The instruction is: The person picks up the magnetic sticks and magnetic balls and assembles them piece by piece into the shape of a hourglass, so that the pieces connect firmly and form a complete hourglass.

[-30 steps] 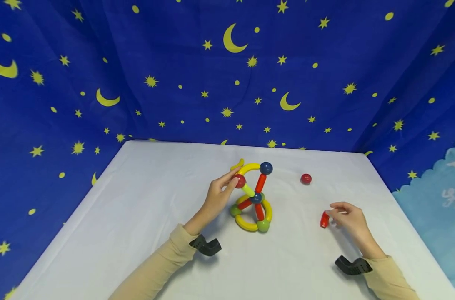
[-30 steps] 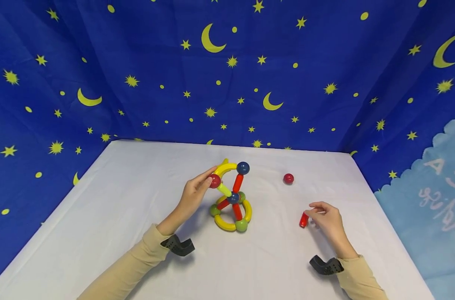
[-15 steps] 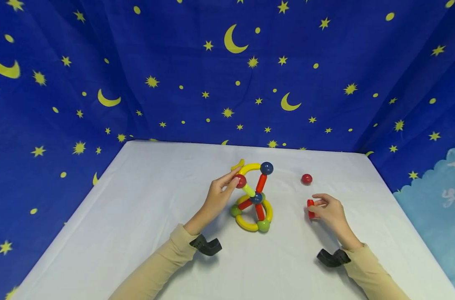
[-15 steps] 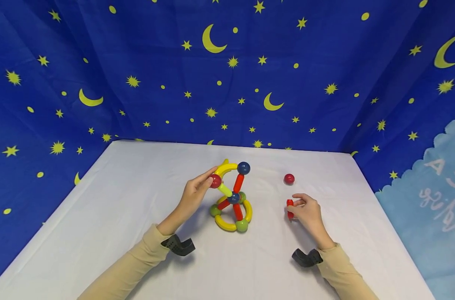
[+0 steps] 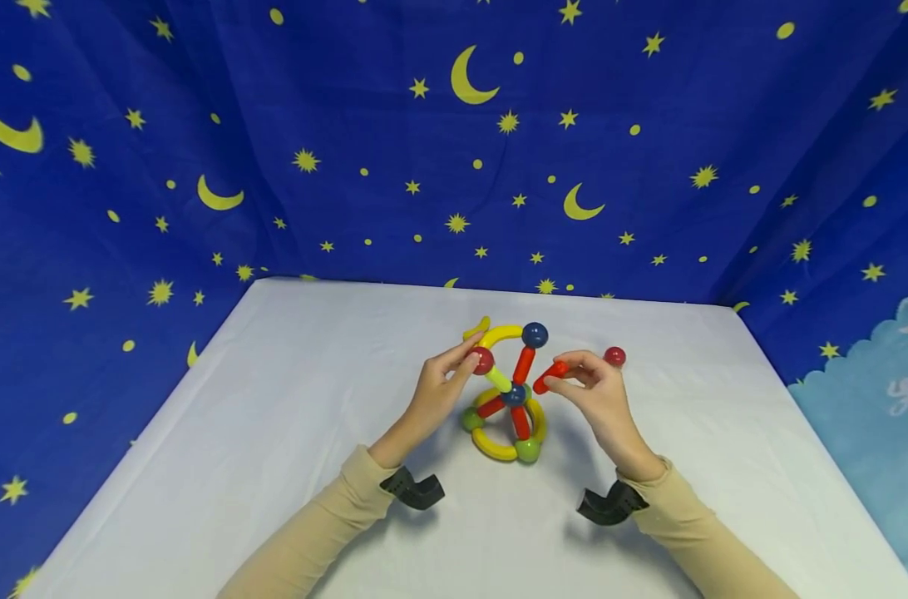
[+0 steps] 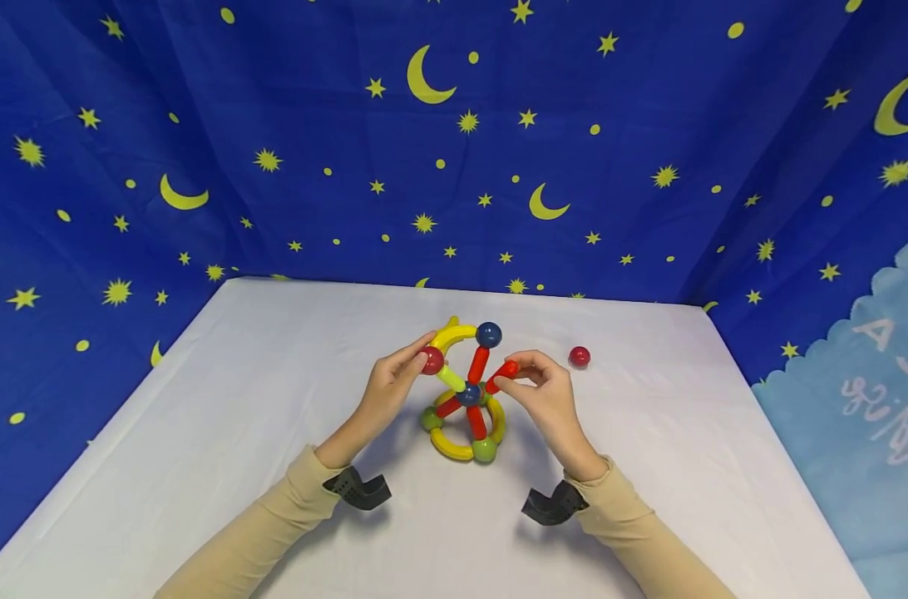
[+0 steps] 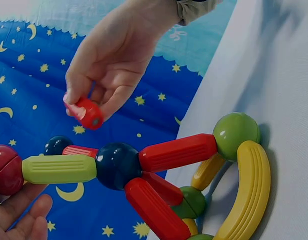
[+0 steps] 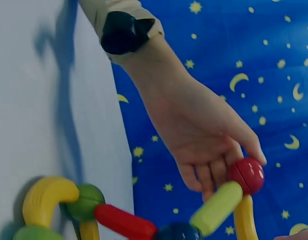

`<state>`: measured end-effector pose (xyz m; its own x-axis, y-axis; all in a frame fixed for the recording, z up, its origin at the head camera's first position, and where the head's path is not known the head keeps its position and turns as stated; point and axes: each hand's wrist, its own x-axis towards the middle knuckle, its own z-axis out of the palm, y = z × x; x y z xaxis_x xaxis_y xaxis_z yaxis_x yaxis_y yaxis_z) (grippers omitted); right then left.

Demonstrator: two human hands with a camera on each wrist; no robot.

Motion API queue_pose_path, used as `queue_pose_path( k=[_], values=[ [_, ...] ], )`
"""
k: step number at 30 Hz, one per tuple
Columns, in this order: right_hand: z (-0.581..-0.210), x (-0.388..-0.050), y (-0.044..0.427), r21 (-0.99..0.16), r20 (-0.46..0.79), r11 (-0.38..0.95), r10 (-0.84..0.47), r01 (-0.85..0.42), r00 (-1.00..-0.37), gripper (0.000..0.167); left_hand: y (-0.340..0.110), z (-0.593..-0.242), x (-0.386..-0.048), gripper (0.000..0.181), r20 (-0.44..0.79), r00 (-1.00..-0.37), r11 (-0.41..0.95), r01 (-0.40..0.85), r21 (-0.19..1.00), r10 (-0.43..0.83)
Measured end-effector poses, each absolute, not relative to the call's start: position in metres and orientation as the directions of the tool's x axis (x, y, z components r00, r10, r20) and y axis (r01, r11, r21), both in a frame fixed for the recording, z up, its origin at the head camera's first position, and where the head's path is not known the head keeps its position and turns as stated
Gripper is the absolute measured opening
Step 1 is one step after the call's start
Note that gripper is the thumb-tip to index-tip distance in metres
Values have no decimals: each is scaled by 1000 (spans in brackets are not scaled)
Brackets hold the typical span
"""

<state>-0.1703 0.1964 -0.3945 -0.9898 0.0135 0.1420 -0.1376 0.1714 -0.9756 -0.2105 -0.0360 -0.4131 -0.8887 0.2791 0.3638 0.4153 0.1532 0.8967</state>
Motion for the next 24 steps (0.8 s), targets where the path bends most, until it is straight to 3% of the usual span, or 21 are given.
queue_pose_path(
  k=[6,13,24],
  values=[
    [-401,-170,180,-967,189,175,-8,-187,-982,24,-35,-413,-209,39,359,-892,151,409,900,274],
    [-411,-171,172,-911,336,244,-24,-332,-941,24,-35,-412,-209,38,370,-887,134,417,899,278],
    [-412,-170,166,-865,431,251,-73,-435,-900,23,-35,-414,-209,39,388,-878,136,436,889,280]
  ],
)
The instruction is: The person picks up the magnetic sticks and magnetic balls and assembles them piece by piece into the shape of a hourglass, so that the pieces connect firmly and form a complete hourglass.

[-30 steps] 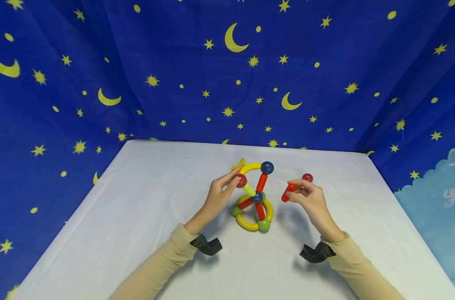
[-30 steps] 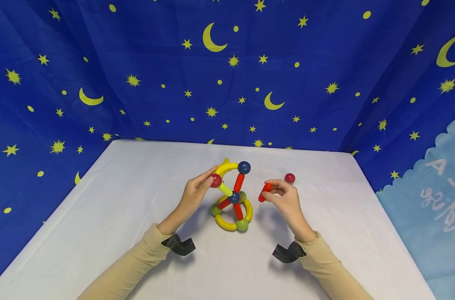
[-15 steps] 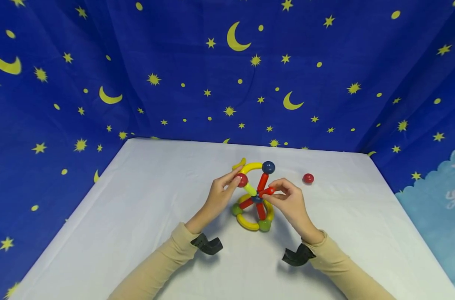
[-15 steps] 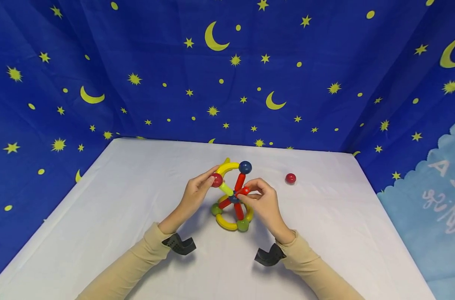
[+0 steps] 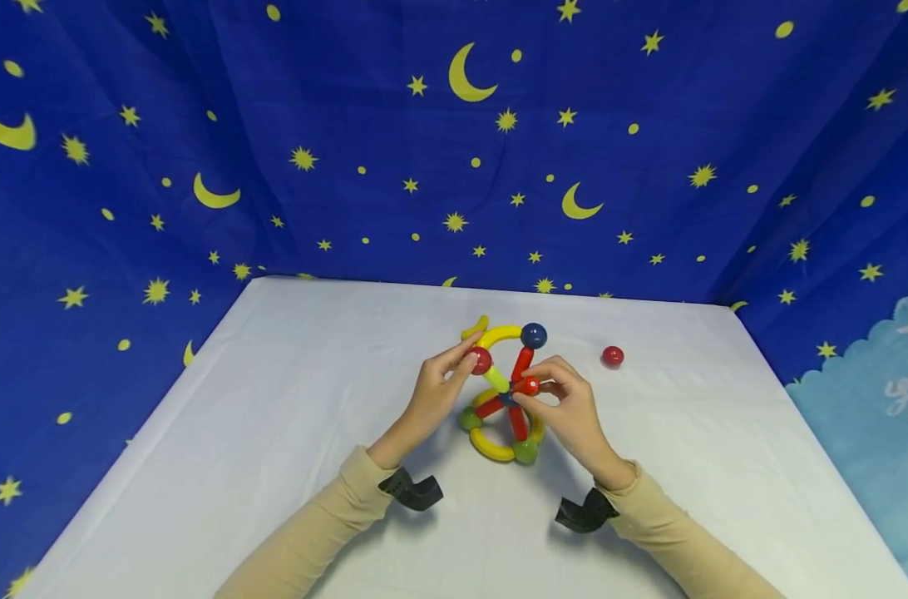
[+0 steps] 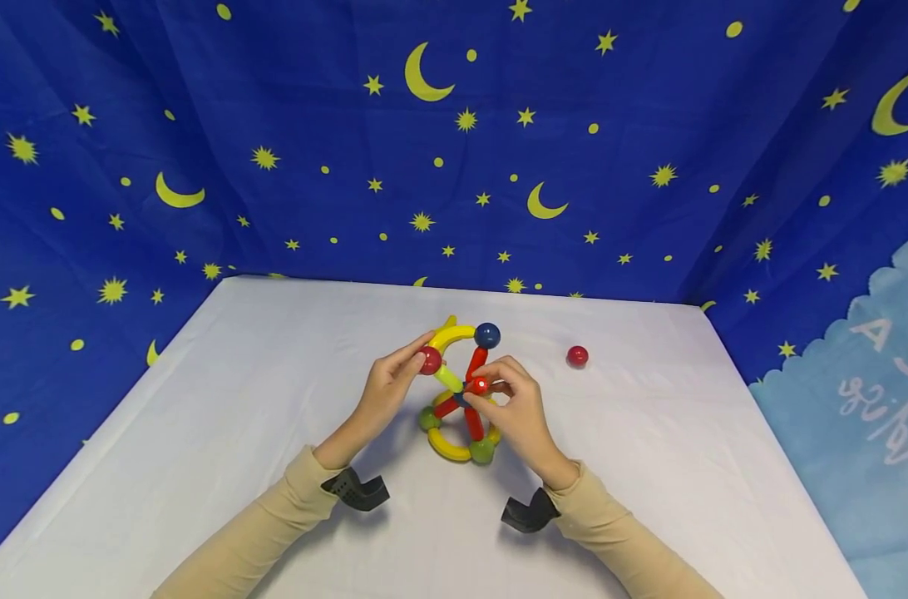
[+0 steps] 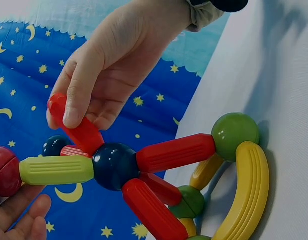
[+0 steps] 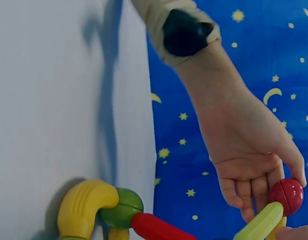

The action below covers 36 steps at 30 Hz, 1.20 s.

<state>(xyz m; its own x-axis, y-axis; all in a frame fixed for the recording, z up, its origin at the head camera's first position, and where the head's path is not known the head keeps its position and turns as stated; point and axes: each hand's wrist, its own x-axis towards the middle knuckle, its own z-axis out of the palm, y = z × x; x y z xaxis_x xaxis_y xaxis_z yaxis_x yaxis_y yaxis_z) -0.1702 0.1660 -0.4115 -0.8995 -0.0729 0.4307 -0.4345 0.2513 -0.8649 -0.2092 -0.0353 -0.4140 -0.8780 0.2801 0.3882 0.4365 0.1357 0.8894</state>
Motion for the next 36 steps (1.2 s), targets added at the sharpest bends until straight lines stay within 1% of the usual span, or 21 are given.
queue_pose_path(
  k=[5,9,11,14,16,19,23,27,31,36],
  values=[
    [-411,-173,163,-830,456,310,-101,-463,-884,26,-37,-413,-209,39,390,-879,142,438,888,275],
    [-411,-174,167,-815,471,323,-115,-481,-875,31,-37,-413,-208,39,382,-882,139,430,892,277],
    [-410,-176,171,-811,498,307,-86,-498,-863,29,-37,-414,-208,39,376,-884,138,424,895,278],
    [-409,-183,182,-821,519,290,23,-491,-854,18,-37,-414,-208,39,368,-888,138,415,899,274],
    [-409,-193,193,-849,493,283,121,-446,-862,14,-36,-414,-207,38,366,-890,137,413,900,272],
    [-414,-210,216,-887,425,303,238,-349,-874,16,-36,-414,-207,38,369,-890,140,415,899,269],
    [-429,-232,251,-913,321,353,312,-204,-894,22,-36,-414,-208,39,375,-886,140,422,896,273],
    [-444,-246,276,-881,240,467,293,-81,-925,32,-37,-413,-208,38,373,-886,146,422,895,276],
    [-457,-252,292,-819,204,572,210,-49,-956,36,-37,-411,-208,38,379,-884,160,430,889,273],
    [-468,-254,301,-779,130,627,151,-7,-980,35,-36,-410,-209,38,382,-882,175,437,882,275]
  ],
)
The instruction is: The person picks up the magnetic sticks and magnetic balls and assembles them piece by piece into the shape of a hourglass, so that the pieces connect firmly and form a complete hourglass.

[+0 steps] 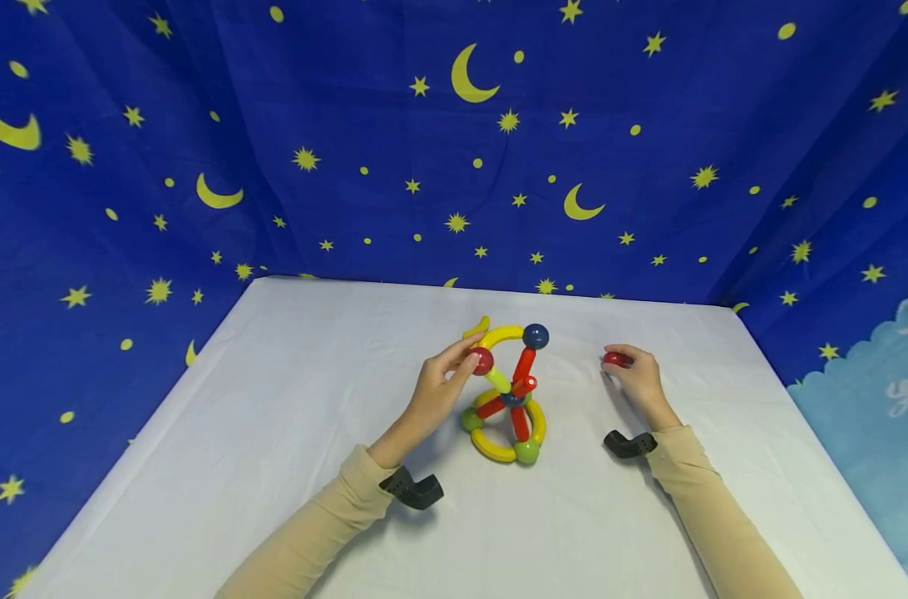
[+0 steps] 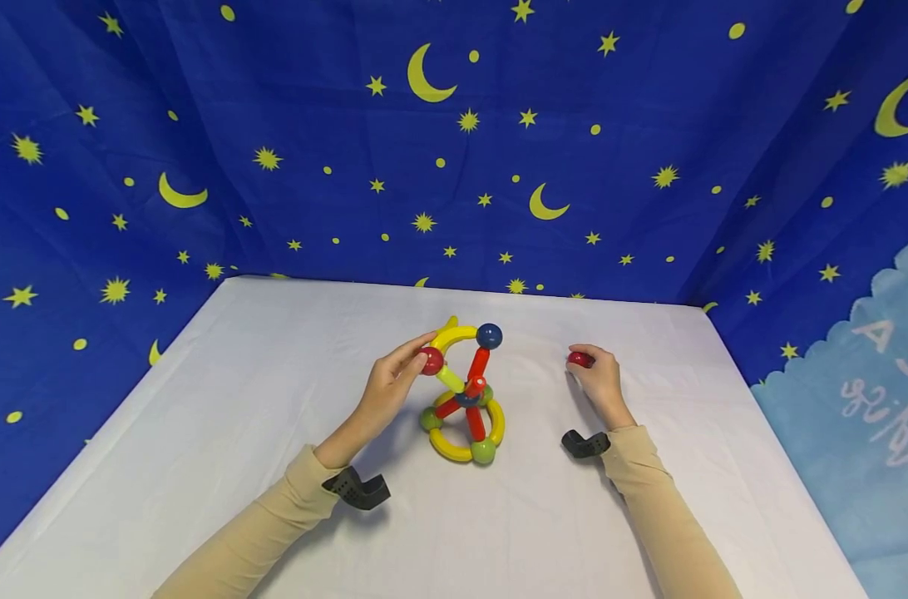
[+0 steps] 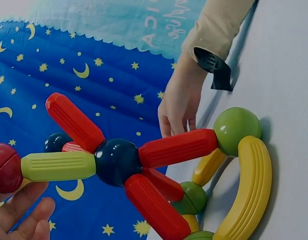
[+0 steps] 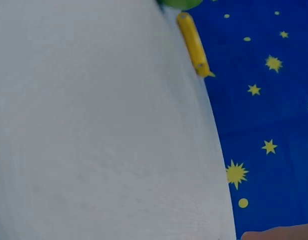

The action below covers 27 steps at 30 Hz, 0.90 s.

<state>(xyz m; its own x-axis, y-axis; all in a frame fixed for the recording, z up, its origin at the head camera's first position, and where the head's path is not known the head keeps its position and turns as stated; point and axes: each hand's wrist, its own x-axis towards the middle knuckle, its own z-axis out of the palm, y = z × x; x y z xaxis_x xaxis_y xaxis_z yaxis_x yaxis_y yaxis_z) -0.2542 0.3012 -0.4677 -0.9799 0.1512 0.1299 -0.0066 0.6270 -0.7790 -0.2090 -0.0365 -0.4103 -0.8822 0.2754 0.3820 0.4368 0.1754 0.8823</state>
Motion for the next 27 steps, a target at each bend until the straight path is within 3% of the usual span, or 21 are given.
queue_pose_path(
  k=[7,13,22,27],
  values=[
    [-459,-251,291,-802,158,597,244,20,-957,36,-37,-411,-210,37,373,-887,176,427,887,274],
    [-422,-233,262,-865,235,497,276,-71,-932,36,-37,-411,-210,38,375,-884,157,428,890,279],
    [-380,-188,219,-907,315,316,65,-280,-947,38,-37,-413,-210,38,387,-875,156,442,884,290],
    [-373,-170,201,-884,392,260,-44,-390,-919,35,-36,-412,-210,38,392,-872,145,446,883,293]
  ],
)
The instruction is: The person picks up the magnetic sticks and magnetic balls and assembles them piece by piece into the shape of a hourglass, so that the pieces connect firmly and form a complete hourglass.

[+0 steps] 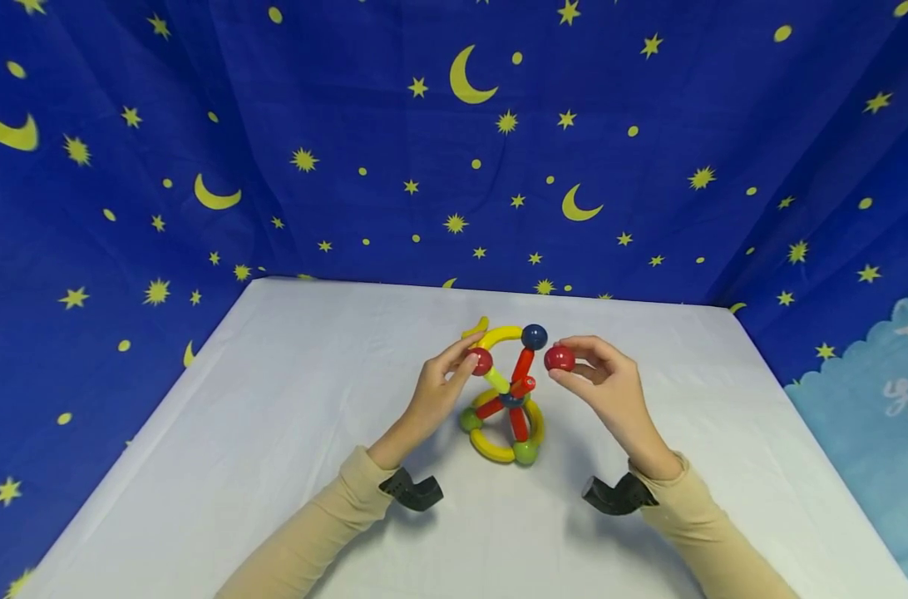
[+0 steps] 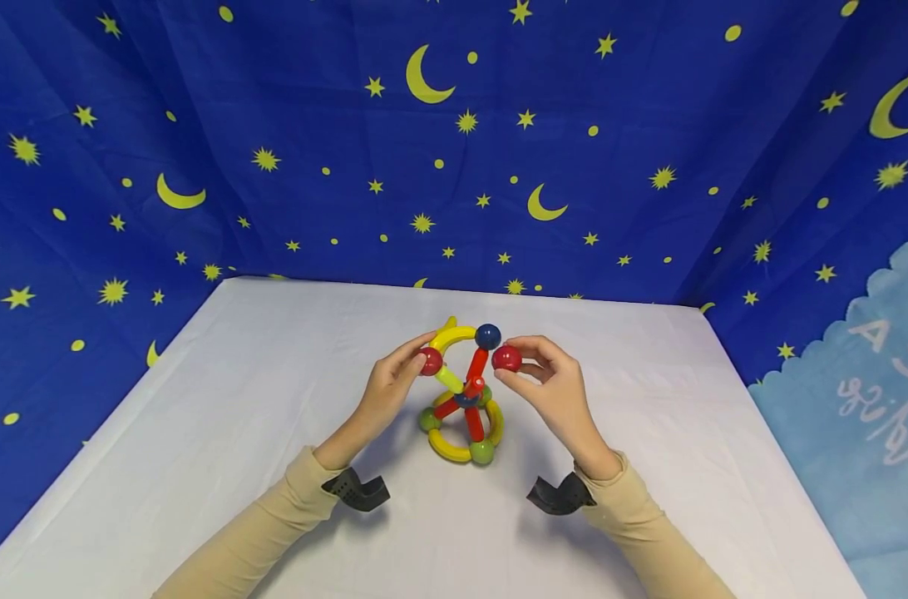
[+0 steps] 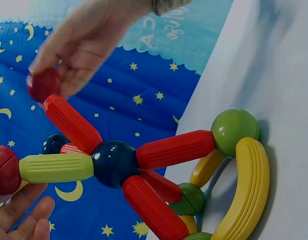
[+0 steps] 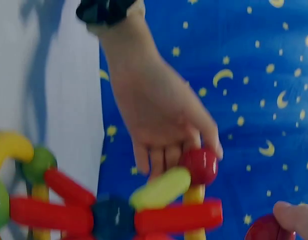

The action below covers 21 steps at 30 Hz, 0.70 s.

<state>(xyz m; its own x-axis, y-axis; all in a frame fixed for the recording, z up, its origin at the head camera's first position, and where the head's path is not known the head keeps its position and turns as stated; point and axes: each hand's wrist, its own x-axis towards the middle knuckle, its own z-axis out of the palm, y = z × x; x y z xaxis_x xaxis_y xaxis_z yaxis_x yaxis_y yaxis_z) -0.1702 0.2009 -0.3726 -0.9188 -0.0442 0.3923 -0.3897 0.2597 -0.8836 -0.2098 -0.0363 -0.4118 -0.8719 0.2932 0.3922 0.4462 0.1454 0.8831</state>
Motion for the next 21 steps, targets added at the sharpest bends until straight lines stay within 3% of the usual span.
queue_pose_path(
  k=[5,9,16,21],
  values=[
    [-375,-162,186,-823,481,246,-177,-512,-859,36,-37,-412,-209,37,374,-882,151,428,891,287],
    [-382,-161,180,-804,490,257,-228,-537,-842,38,-36,-412,-209,38,363,-887,140,414,900,286],
    [-382,-163,182,-795,511,256,-206,-550,-834,38,-36,-411,-209,38,371,-882,140,423,895,292],
    [-379,-171,195,-801,541,241,-102,-548,-835,26,-36,-412,-209,38,386,-874,143,440,887,296]
  ],
)
